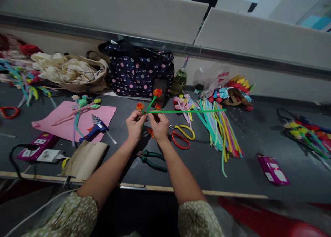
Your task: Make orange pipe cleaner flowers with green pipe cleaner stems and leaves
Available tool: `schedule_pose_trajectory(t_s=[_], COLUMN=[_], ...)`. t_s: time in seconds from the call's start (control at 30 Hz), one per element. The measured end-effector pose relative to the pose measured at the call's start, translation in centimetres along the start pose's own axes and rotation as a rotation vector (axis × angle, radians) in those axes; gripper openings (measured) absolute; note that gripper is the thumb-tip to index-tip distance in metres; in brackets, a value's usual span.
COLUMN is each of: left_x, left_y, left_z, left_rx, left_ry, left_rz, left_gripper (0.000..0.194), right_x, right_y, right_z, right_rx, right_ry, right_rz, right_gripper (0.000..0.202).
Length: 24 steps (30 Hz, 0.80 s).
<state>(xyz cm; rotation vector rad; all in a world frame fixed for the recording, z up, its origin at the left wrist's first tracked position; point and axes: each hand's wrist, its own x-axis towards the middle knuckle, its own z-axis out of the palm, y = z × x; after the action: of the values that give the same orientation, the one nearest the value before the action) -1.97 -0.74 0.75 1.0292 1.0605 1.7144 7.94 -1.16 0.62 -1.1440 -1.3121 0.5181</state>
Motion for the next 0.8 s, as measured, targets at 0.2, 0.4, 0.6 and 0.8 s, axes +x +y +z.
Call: schedule_pose_trajectory(t_s=[0.2,0.4,0.6,0.8], left_x=[-0.05,-0.23,-0.39,-0.25], left_y=[0.1,0.38,0.28,-0.32], left_z=[0.01,-0.25,-0.41,-0.56], left_rx=[0.066,0.168,0.2,0.307], left_ry=[0.001,-0.051,-0.073,-0.085], left_rz=[0.059,0.226,0.331,0.505], left_gripper=[0.016,0.011,0.01,0.012], right_x=[0.1,0.15,0.08,0.12], right_y=[-0.35,-0.25,-0.58,-0.77], right_z=[-0.08,0.05,0.05,0.06], right_rx=[0.054,0.042,0.083,0.097], right_ry=[-0.012,0.006,0.02,0.035], right_rz=[0.001,0.02,0.0,0.015], right_gripper=[0.02,0.02,0.017,0.015])
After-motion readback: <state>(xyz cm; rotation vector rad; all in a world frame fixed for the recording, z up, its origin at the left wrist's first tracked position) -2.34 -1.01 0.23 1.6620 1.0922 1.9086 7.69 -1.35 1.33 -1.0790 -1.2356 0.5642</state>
